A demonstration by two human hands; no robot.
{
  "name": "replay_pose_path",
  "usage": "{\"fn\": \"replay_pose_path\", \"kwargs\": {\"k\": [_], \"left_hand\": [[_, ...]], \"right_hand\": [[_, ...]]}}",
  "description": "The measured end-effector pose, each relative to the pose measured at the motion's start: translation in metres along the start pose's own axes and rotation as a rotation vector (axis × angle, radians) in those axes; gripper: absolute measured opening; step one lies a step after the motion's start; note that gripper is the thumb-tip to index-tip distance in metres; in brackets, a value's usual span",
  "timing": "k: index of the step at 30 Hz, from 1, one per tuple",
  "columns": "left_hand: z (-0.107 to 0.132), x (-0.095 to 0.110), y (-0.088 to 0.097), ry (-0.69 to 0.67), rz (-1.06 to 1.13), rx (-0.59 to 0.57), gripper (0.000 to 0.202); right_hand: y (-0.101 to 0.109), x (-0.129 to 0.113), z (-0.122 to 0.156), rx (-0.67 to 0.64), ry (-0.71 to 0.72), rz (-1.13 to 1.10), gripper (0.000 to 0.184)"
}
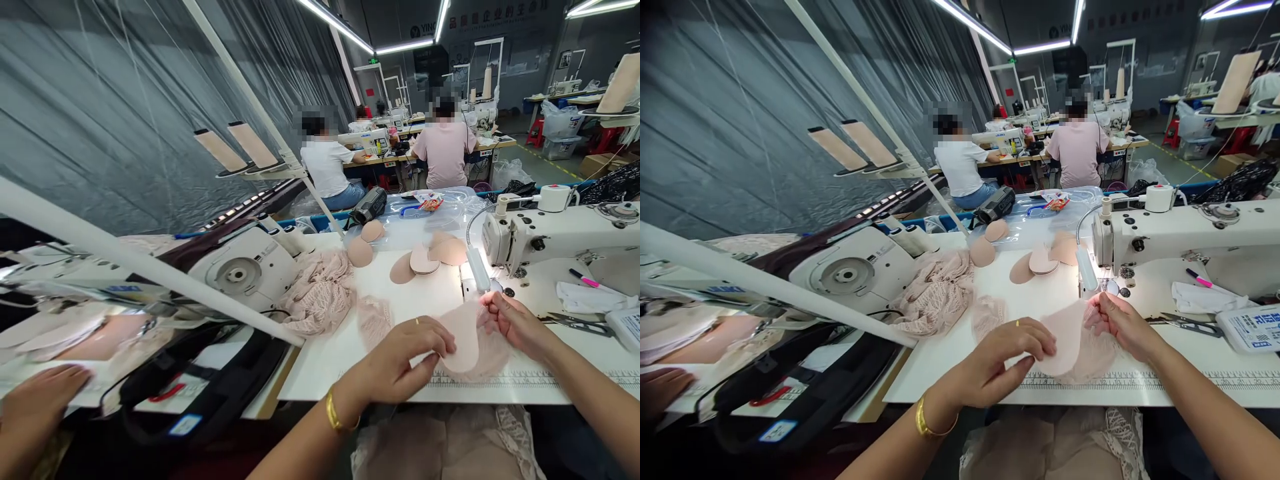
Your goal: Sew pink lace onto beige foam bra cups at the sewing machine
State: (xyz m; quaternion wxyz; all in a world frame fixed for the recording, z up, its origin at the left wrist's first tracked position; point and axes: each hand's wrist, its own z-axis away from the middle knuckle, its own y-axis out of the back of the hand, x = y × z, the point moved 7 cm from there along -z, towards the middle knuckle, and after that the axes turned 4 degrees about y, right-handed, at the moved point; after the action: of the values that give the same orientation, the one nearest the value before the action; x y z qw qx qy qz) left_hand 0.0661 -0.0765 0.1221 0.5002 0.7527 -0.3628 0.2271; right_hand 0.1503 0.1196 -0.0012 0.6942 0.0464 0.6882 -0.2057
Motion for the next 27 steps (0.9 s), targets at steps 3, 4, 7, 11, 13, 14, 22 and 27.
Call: {"fn": "replay_pose_path", "kwargs": {"k": [3, 4, 7, 11, 13, 14, 22, 27], "left_hand": [[-0.004, 0.000, -0.012, -0.024, -0.021, -0.094, 0.019], [-0.006, -0.002, -0.013, -0.015, -0.031, -0.102, 0.019], [-0.015, -0.017, -0.009, 0.063, -0.113, -0.033, 0.025], [-0.034, -0.047, -0.013, 0.288, -0.170, -0.147, 0.066], [-0.041, -0.057, -0.013, 0.365, -0.169, -0.205, 0.033], [-0.044, -0.058, -0.009, 0.371, -0.210, -0.171, 0.018], [-0.043, -0.038, -0.043, -0.023, -0.905, -0.285, 0.016], [-0.069, -0.073, -0.077, -0.128, -0.910, -0.377, 0.012]], "right_hand": [[-0.003, -0.006, 0.005, 0.013, 0.023, 0.131, 0.056], [-0.005, -0.010, 0.007, 0.018, 0.043, 0.180, 0.053], [-0.015, -0.028, 0.016, -0.016, 0.154, 0.359, 0.047], [-0.038, -0.063, 0.034, -0.083, 0.403, 0.698, 0.030], [-0.043, -0.082, 0.045, 0.000, 0.605, 0.837, 0.017], [-0.044, -0.091, 0.051, 0.059, 0.725, 0.889, 0.012], [-0.010, -0.055, 0.028, -0.023, 0.830, 1.263, 0.028], [0.024, -0.033, 0.002, -0.216, 0.673, 1.255, 0.029]]}}
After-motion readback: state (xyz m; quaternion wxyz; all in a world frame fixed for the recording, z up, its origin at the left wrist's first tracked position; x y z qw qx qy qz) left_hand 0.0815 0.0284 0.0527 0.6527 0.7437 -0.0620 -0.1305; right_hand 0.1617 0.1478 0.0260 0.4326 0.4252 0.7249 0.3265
